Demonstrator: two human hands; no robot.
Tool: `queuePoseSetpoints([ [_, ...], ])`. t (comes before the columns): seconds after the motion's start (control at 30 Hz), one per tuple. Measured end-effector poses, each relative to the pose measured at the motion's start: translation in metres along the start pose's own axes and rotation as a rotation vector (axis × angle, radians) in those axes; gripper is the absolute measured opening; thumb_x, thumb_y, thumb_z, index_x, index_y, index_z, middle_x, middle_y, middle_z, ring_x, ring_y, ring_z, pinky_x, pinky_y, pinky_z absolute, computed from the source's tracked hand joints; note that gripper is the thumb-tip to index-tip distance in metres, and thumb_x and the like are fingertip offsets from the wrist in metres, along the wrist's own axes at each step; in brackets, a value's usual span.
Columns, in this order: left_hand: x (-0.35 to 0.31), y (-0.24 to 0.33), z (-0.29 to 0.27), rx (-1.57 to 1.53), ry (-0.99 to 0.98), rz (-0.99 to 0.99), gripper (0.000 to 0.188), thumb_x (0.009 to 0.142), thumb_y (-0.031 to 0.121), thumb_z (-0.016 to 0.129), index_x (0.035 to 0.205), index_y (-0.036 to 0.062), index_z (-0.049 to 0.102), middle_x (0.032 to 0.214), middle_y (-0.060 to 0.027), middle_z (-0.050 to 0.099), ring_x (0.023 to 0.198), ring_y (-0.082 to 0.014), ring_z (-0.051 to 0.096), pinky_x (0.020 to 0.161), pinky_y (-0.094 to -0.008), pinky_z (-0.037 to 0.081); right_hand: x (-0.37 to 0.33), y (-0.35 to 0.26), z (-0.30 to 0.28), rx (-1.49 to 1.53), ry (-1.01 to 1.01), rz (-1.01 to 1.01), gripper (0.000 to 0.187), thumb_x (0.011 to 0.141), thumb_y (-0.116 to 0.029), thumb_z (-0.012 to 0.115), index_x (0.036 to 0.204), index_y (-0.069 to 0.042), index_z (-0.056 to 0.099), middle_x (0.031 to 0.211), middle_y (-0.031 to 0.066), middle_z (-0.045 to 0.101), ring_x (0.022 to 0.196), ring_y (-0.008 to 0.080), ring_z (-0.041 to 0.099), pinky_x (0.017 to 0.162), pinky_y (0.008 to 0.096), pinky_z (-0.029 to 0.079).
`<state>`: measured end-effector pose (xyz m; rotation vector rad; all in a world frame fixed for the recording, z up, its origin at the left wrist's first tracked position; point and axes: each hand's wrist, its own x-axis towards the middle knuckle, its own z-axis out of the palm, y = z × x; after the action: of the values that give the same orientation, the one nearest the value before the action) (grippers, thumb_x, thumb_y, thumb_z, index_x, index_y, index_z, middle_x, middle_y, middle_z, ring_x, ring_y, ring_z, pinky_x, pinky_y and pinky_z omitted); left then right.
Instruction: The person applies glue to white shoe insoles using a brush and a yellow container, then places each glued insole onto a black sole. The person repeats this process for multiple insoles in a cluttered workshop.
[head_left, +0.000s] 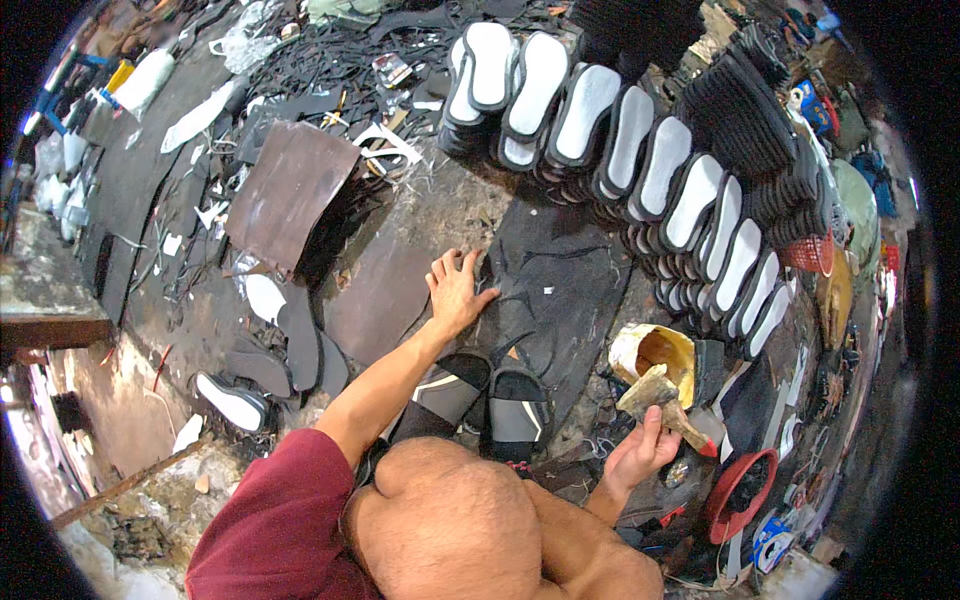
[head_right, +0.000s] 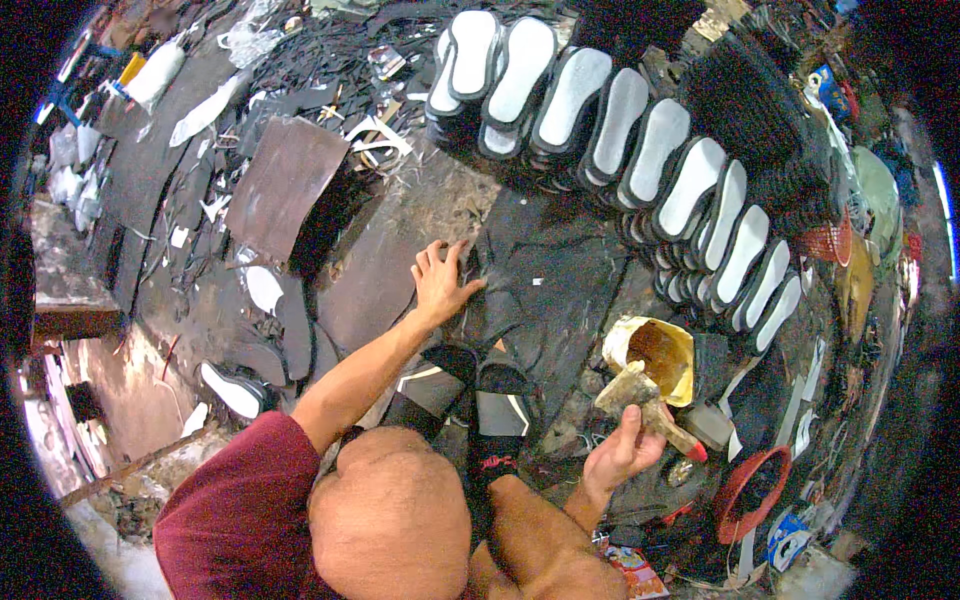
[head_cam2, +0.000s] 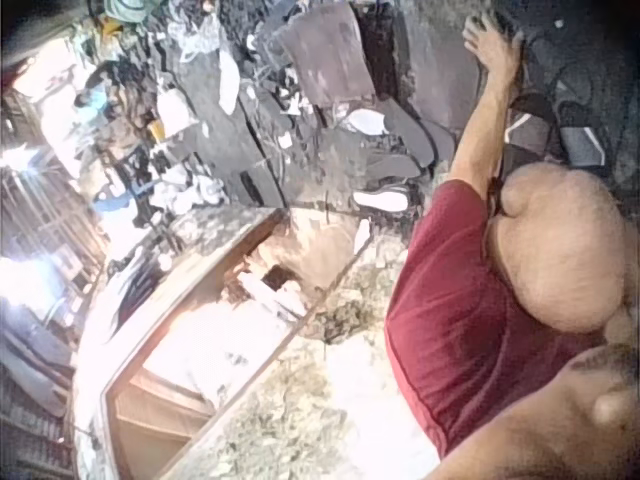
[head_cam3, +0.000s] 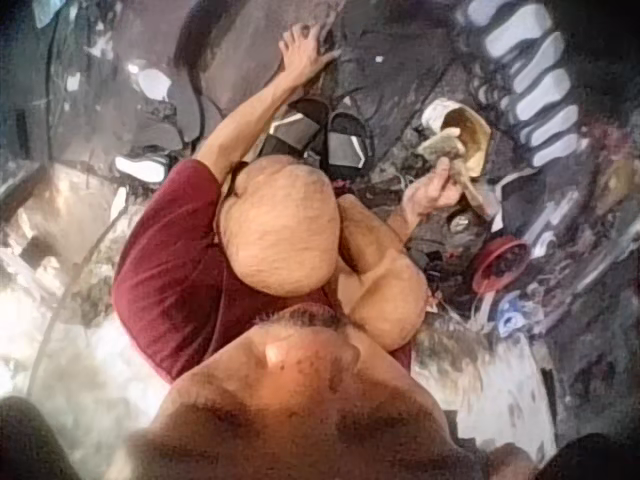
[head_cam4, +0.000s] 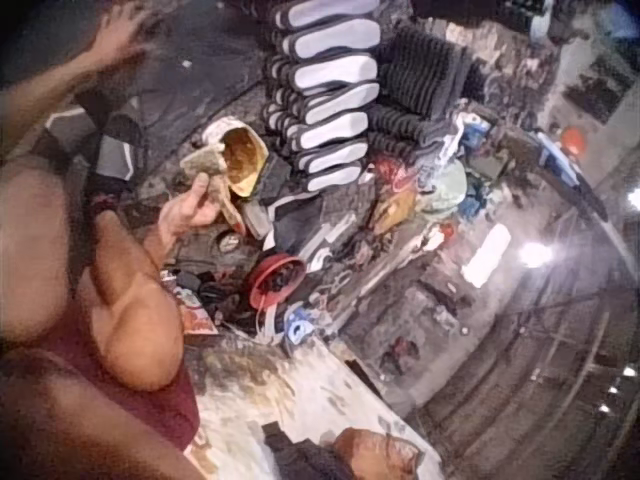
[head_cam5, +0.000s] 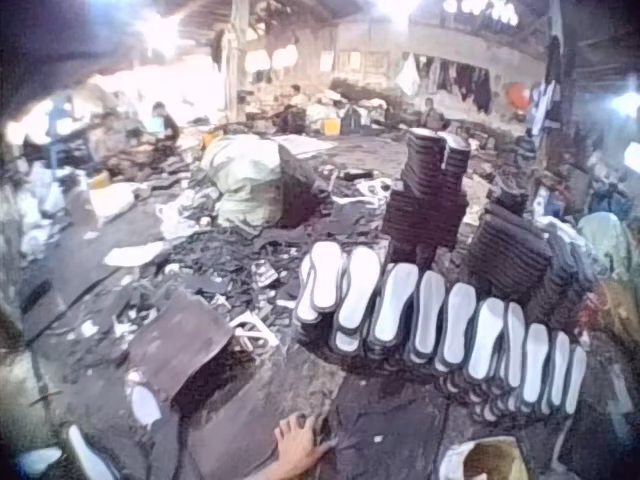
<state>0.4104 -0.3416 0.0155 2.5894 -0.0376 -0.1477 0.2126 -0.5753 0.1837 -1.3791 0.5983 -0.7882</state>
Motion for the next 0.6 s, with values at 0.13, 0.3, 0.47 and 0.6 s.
queuePoseSetpoints([
  [0.13,-0.013,0.000,-0.016,0.101,-0.036,-0.109,0.107,0.071,0.043,0.087,0.157,0.0226,0.027,0.156,-0.0166,0.026,0.136,-0.0421,0.032,0.108,-0.0569,0.033,-0.002,0.012,0.004,0.045,0.009,0.078,0.044,0.092,-0.001,0.063,0.134,0.003,0.051,0.132,0.0151,0.059,0.119,0.0247,0.057,0.104,0.0385,0.044],
  [0.3,-0.060,-0.034,-0.039,0.033,-0.088,0.064,0.120,0.064,0.038,0.091,0.159,0.0243,0.020,0.158,-0.0192,0.023,0.137,-0.0449,0.031,0.109,-0.0585,0.033,0.000,0.009,0.011,0.079,-0.090,0.100,0.047,0.093,-0.007,0.068,0.136,0.002,0.050,0.136,0.0164,0.057,0.121,0.0265,0.057,0.104,0.0407,0.044],
  [0.47,-0.124,-0.157,-0.101,0.155,0.462,-0.250,0.104,0.071,0.044,0.086,0.151,0.0040,0.035,0.152,-0.0284,0.034,0.142,-0.0453,0.029,0.118,-0.0522,0.024,0.000,0.010,0.002,0.045,-0.083,0.105,0.038,0.094,-0.010,0.068,0.125,0.007,0.056,0.131,0.0177,0.060,0.114,0.0261,0.060,0.099,0.0376,0.047],
  [0.6,-0.139,-0.240,-0.132,0.174,0.145,-0.819,0.128,0.070,0.075,0.072,0.156,-0.0039,0.019,0.155,-0.0354,0.025,0.143,-0.0476,0.030,0.115,-0.0505,0.032,0.002,0.023,0.003,0.077,-0.077,0.109,0.041,0.091,-0.010,0.071,0.125,0.006,0.054,0.131,0.0187,0.060,0.113,0.0255,0.061,0.097,0.0369,0.047],
])
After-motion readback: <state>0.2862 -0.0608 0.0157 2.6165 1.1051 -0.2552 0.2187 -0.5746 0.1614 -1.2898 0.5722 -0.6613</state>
